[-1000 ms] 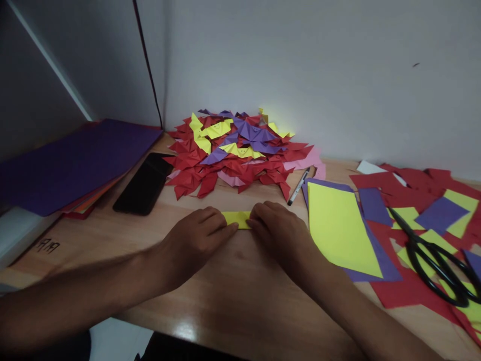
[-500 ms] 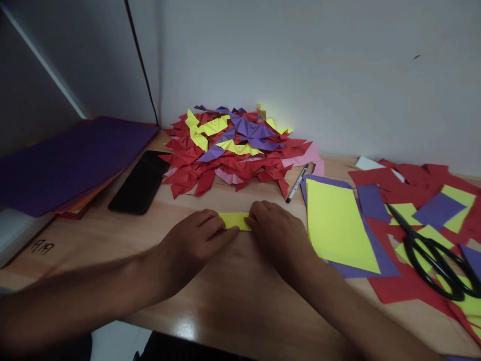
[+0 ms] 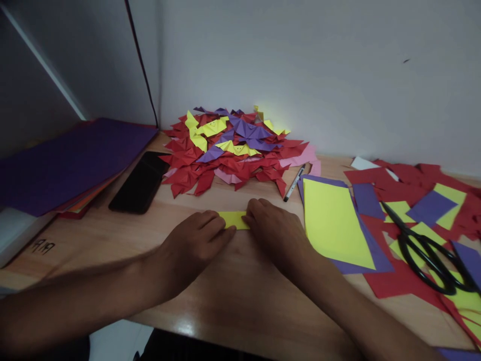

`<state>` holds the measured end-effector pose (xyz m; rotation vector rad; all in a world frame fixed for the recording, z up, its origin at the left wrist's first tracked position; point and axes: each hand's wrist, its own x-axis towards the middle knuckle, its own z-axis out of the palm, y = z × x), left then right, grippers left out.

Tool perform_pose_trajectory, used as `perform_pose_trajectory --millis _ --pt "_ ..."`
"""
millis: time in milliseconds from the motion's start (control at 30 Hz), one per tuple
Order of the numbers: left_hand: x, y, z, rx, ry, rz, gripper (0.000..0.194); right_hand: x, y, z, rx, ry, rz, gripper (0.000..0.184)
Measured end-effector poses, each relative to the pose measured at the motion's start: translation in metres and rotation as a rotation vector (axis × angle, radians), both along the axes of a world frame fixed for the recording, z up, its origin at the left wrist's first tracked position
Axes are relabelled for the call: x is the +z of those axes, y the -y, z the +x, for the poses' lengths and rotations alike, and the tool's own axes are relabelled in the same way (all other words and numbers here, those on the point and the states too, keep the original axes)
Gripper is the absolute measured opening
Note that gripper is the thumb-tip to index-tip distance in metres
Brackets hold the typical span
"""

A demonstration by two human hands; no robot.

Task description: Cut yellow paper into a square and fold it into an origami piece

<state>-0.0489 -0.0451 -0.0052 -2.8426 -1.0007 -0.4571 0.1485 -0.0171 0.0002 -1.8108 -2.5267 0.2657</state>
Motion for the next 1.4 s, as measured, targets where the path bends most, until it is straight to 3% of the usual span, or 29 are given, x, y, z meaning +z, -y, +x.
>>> perform_pose_trajectory --millis 267,700,1000,1200,1400 --pt "-0.006 0.003 0.001 -0.023 0.008 0.085 0.018 0.003 0.001 -0.002 0.015 0.011 -0.001 0.013" --pt "-0.003 0.005 0.001 -0.025 -0.050 0.126 0.022 0.011 0.011 -0.012 0.044 0.143 0.055 0.010" --pt "-0.008 0.003 0.001 -0.025 -0.023 0.147 0.021 0.013 0.015 -0.009 0.058 0.183 0.111 0.024" --pt "-0.017 -0.002 -0.001 -0.043 0.052 0.160 0.023 -0.007 0.051 -0.008 0.279 0.044 0.417 0.042" --pt "-0.015 -0.004 -0.002 -0.077 0.098 0.174 0.026 -0.028 0.073 -0.012 0.196 0.047 0.365 0.054"
